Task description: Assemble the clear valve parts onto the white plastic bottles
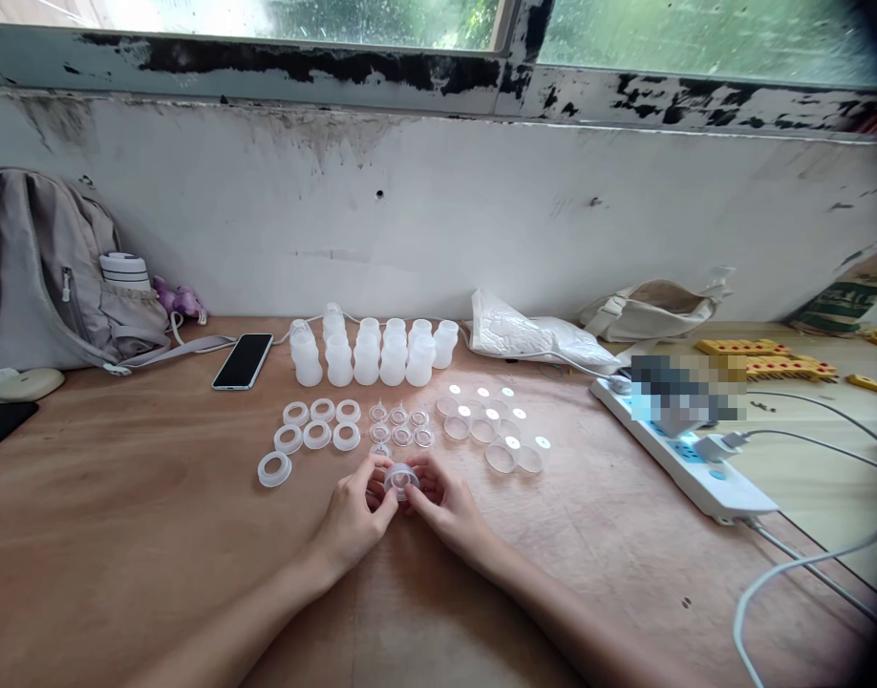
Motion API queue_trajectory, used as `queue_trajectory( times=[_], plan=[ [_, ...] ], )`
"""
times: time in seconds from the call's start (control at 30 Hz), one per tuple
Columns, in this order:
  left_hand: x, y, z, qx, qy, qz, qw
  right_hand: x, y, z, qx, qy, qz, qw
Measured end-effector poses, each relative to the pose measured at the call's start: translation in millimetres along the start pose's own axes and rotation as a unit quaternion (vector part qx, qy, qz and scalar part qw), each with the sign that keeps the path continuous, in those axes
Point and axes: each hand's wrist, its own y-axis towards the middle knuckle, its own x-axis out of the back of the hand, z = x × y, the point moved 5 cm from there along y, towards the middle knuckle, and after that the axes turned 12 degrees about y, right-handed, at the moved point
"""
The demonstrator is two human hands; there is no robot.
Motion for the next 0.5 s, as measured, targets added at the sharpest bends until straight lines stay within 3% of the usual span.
queue_trajectory(
  times=[0.5],
  plan=[
    [-2.2,-0.3,6.3,0.025,0.009,-0.005,1.0,0.6,0.7,-7.7,0.008,-0.009,0.004,1.0]
  ],
)
